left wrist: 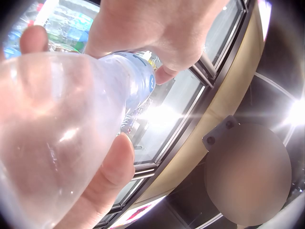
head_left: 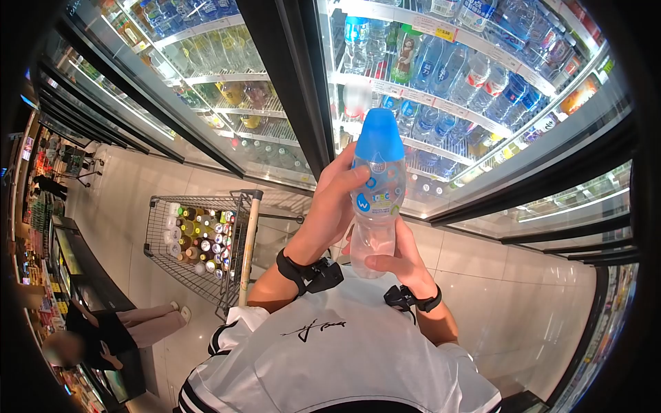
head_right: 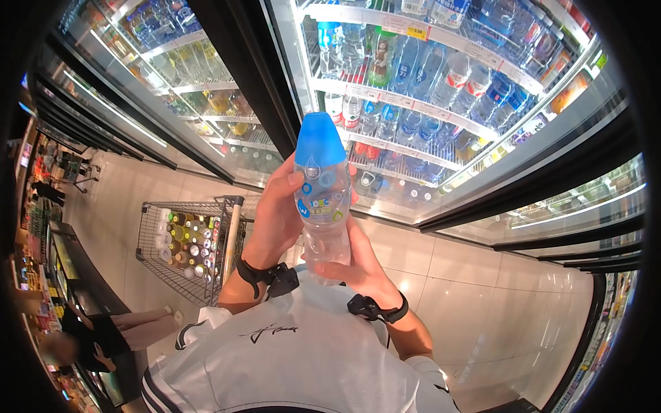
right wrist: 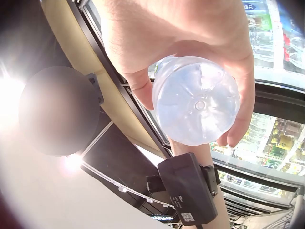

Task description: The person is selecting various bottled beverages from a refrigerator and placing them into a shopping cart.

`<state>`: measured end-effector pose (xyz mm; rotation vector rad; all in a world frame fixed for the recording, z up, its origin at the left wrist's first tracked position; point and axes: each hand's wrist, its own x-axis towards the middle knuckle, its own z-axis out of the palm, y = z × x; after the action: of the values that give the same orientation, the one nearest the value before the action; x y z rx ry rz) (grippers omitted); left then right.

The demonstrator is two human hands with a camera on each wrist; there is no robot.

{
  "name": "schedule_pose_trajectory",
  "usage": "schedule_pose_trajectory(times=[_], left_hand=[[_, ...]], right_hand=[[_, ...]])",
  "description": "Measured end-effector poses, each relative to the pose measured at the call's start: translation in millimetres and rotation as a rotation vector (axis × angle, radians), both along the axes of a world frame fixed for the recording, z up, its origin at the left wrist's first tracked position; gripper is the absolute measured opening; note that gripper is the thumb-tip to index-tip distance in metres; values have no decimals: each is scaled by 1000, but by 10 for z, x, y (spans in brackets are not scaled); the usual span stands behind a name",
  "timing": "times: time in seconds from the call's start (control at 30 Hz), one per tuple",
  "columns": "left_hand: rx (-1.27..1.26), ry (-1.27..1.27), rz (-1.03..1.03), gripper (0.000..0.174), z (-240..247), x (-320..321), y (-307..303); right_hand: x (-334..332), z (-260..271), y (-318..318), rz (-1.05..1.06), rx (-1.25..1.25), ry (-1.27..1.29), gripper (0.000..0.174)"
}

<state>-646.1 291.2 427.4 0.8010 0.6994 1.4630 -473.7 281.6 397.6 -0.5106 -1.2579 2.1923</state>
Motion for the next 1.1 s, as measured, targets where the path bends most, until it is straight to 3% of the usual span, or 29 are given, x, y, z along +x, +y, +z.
schedule_pose_trajectory(times=[0.63,0.7,0.73,0.93,1.0,1.1], left_hand=[[-2,-6,28,73,-5,-47,-13],[1,-12,24,72,-8,-54,-14],[4,-18,19,71,-9,-59,-13],[18,-3,15,70,13,-71,-16],[14,-5,17,70,42,-67,-19],[8,-18,13,69,17,-70,-7]], right_hand=[[-77,-64,-47,-15,7,-35,86],[-110,-76,-69,-101,87,-48,67],[-116,-88,-69,-101,87,-48,67],[-117,-134,-68,-103,138,-83,70],[-108,-107,-65,-59,72,-104,87],[-115,-118,-61,-64,96,-116,87]])
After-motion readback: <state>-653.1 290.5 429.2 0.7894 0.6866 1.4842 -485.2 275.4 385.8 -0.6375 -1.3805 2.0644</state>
